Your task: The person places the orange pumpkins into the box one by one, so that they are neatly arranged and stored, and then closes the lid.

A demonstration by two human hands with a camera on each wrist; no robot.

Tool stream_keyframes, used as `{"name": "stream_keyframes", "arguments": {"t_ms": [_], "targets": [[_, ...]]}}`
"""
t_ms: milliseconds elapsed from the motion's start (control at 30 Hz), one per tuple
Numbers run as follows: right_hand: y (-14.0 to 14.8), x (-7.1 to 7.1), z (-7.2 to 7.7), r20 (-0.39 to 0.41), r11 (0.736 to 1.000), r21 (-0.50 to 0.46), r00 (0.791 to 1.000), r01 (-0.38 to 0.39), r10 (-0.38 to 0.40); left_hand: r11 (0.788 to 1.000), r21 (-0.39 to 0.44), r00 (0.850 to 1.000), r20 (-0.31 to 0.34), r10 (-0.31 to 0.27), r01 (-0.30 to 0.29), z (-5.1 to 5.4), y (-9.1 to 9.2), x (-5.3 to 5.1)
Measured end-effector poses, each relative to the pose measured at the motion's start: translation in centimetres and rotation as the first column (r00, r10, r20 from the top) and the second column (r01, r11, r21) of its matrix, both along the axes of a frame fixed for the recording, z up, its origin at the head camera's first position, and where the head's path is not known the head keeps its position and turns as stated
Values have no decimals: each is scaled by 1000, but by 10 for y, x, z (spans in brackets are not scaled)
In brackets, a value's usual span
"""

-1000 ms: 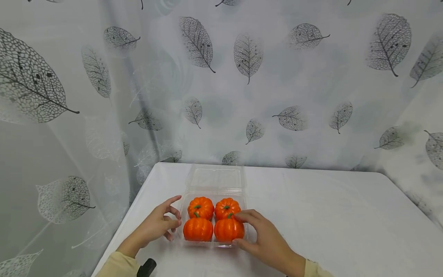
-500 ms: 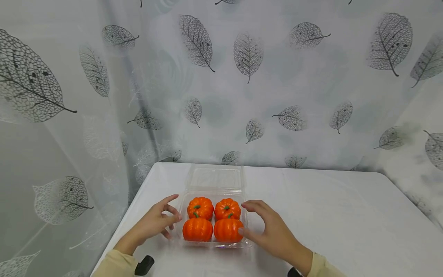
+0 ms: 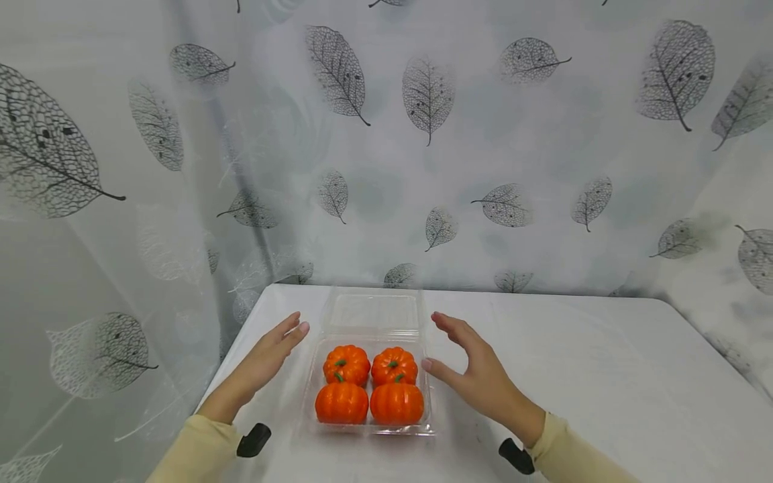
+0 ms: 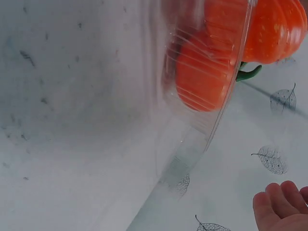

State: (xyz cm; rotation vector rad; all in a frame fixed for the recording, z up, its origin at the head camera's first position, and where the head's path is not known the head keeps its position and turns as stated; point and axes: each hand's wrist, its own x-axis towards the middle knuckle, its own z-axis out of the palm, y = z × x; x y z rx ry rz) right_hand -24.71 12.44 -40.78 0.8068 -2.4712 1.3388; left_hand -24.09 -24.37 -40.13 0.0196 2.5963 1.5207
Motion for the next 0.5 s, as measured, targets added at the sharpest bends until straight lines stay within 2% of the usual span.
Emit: {"name": "stream_keyframes", "arguments": {"t_ms": [167,333,367,433,500], "targets": [[-1,-11,6,59,993,-106,997,-41,48,998,51,996,-77,-36,40,10,1,-11],[-2,-26,12,127,964,-242,981,-115,149,974,200,987,-140,-78,105,12,1,-21],[-2,-30,13,144,954,-273,975,-126,170,965,234,985,-150,-85,119,12,1,-23],[-2,-38,16,184,935,-331,963,-130,199,932,329,981,-167,-101,152,12,-1,-27],[-2,-45,20,245,910,-399,942,-116,228,877,443,976,-181,-117,187,13,-3,-32]]}}
